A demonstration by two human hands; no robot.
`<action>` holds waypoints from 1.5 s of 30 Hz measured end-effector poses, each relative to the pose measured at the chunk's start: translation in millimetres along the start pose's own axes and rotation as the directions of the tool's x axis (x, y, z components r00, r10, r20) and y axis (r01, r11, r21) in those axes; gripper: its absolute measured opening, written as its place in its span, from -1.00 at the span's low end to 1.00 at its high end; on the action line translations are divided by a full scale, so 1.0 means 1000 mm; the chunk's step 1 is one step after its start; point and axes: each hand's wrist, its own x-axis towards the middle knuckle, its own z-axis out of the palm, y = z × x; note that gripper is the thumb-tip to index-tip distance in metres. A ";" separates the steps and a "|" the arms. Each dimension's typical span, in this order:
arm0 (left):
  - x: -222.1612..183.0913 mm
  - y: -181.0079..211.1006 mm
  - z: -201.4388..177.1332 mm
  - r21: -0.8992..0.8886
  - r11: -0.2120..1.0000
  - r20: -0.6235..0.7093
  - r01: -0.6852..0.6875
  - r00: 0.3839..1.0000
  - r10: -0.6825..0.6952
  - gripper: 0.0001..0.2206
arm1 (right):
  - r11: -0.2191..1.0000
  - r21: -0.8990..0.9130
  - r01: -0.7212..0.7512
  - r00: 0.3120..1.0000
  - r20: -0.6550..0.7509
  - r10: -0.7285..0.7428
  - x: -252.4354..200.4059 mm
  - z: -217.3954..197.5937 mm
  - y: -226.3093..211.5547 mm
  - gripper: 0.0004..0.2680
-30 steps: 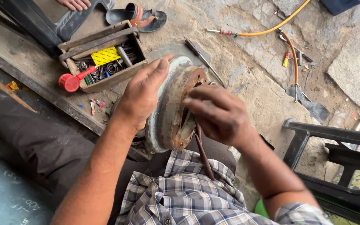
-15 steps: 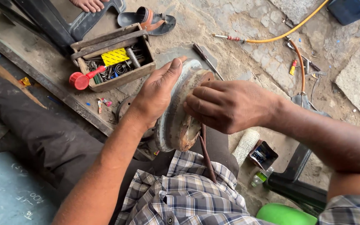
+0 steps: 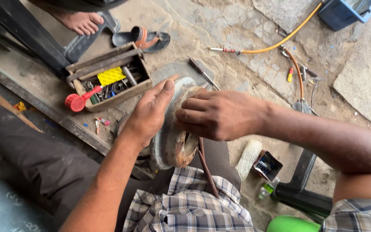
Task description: The recorder cleans and scrapes rust/debris from a mechanical wheel hub and brake drum component using a metal file or rod.
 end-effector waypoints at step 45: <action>-0.018 -0.010 0.007 0.070 0.993 0.051 -0.094 0.995 0.091 -0.37 | 0.862 0.394 -0.318 0.923 -0.077 0.376 -0.010 -0.004 -0.012 -0.88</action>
